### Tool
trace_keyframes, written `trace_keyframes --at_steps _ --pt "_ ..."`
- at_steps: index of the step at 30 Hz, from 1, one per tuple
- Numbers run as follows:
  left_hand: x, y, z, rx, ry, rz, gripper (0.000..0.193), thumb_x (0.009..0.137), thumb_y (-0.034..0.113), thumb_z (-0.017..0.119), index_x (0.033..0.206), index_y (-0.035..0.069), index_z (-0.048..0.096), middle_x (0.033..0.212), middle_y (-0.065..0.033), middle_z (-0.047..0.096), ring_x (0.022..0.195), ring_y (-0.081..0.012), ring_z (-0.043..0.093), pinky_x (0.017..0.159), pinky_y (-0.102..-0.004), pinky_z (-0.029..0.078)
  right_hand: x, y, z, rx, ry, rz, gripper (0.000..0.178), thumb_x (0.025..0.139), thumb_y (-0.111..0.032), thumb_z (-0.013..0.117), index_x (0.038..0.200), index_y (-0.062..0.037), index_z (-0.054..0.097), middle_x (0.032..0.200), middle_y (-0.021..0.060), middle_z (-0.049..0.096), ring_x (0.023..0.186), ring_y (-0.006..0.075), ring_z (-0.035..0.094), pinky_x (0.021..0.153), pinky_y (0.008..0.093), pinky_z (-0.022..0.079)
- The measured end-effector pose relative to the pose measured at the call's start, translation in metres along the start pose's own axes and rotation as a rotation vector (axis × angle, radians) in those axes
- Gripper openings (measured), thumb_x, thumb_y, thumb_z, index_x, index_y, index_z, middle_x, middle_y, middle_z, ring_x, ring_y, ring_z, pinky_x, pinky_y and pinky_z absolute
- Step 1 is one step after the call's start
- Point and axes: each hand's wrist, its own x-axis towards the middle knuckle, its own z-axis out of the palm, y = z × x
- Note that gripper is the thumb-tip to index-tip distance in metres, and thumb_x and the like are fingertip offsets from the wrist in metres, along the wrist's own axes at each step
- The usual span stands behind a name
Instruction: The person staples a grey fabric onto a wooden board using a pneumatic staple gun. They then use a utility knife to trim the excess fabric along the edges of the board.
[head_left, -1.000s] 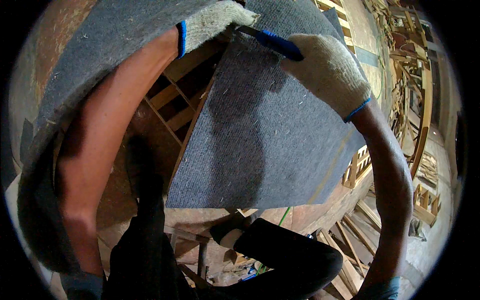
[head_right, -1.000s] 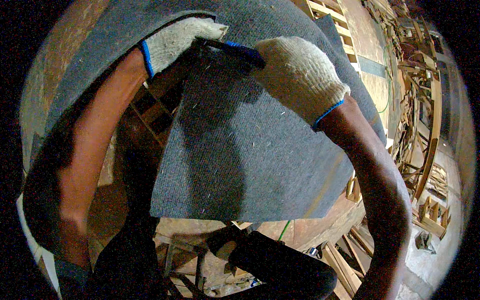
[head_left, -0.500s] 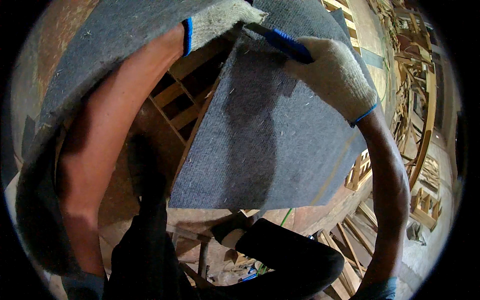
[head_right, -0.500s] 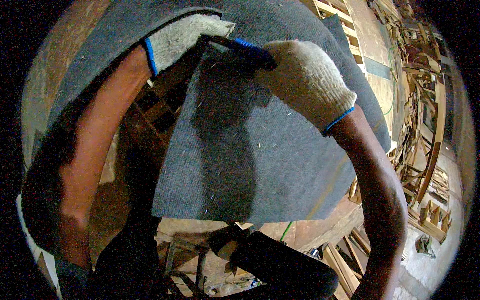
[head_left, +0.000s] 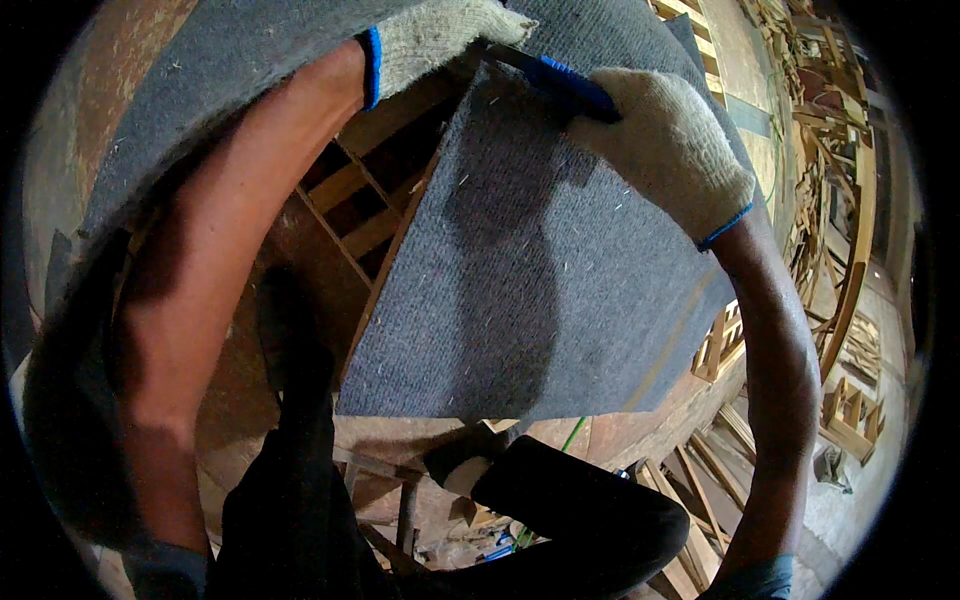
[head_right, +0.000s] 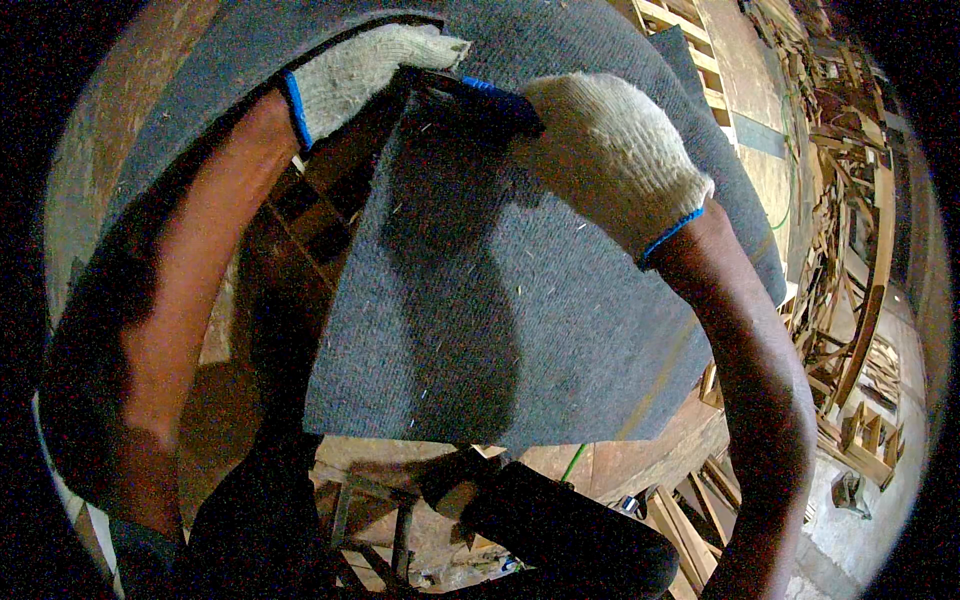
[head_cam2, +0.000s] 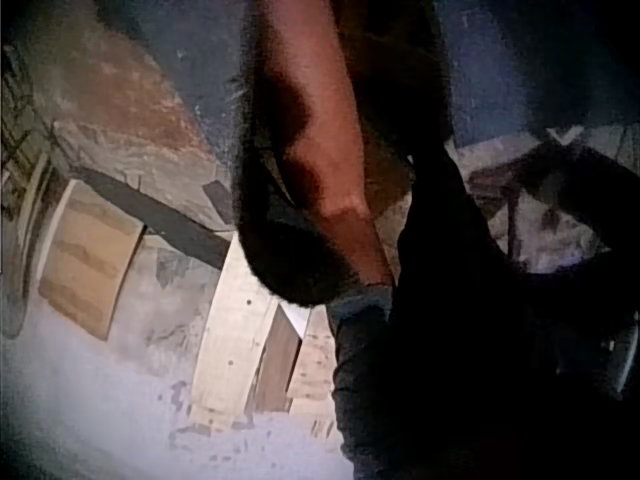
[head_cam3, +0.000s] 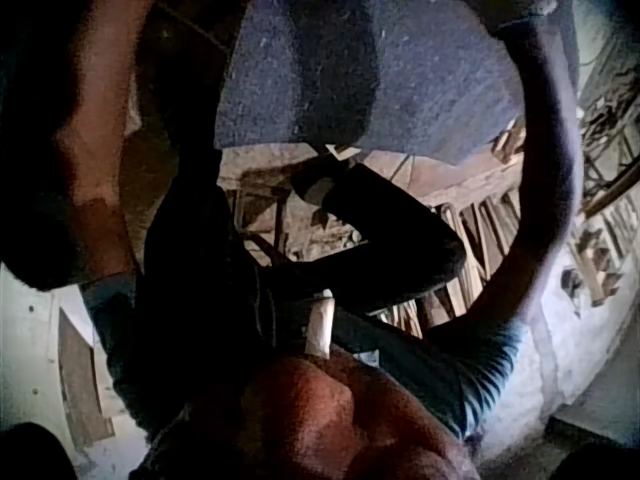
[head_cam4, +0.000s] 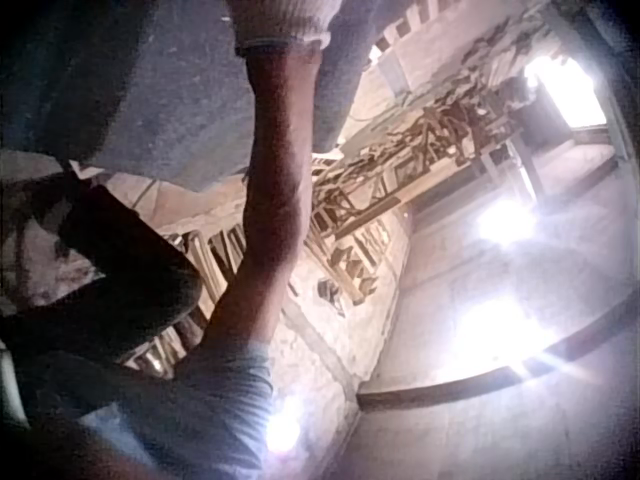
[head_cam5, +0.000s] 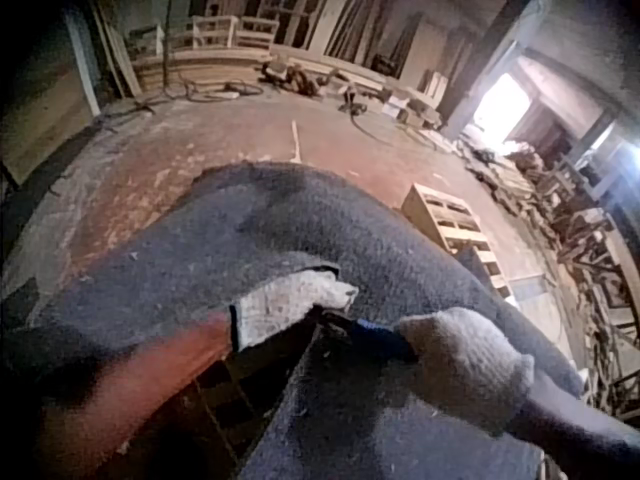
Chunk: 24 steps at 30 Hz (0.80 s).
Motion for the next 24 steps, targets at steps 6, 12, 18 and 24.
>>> trace_keyframes --at_steps 6,12,18,24 --pt "-0.004 -0.006 0.002 -0.161 0.058 -0.063 0.023 0.1 0.021 0.058 0.101 0.003 0.072 0.096 -0.0057 0.071 0.094 -0.018 0.064 0.085 -0.0346 0.047 0.003 0.0 -0.01 -0.137 0.037 -0.111 0.018 0.095 -0.021 0.066 0.096 -0.0039 0.07 0.074 0.0152 0.067 0.066 0.0276 0.069 0.067 0.0416 0.057" --pt "0.002 0.025 0.003 -0.458 0.065 -0.378 0.021 0.097 0.023 0.063 0.1 0.005 0.072 0.097 -0.0034 0.069 0.093 -0.0144 0.061 0.085 -0.0325 0.047 -0.001 -0.003 -0.014 -0.153 0.052 -0.137 0.018 0.097 -0.022 0.065 0.095 -0.004 0.067 0.072 0.0143 0.065 0.064 0.0278 0.068 0.066 0.0417 0.056" --pt "-0.001 0.007 0.007 -0.546 0.063 -0.354 0.027 0.098 0.022 0.062 0.111 0.0 0.072 0.107 -0.0067 0.072 0.103 -0.0162 0.063 0.094 -0.0326 0.047 -0.008 0.003 -0.008 -0.23 0.058 -0.133 0.016 0.097 -0.021 0.064 0.095 -0.0051 0.066 0.071 0.013 0.064 0.063 0.0268 0.068 0.064 0.0412 0.055" --pt "0.001 0.002 0.011 -0.417 0.066 -0.302 0.028 0.099 0.023 0.061 0.112 0.001 0.072 0.108 -0.0058 0.072 0.103 -0.0157 0.063 0.094 -0.0323 0.047 -0.027 0.006 -0.012 -0.15 -0.053 0.045 0.016 0.089 -0.023 0.063 0.093 -0.0082 0.065 0.08 0.0183 0.067 0.081 0.043 0.068 0.069 0.0552 0.054"
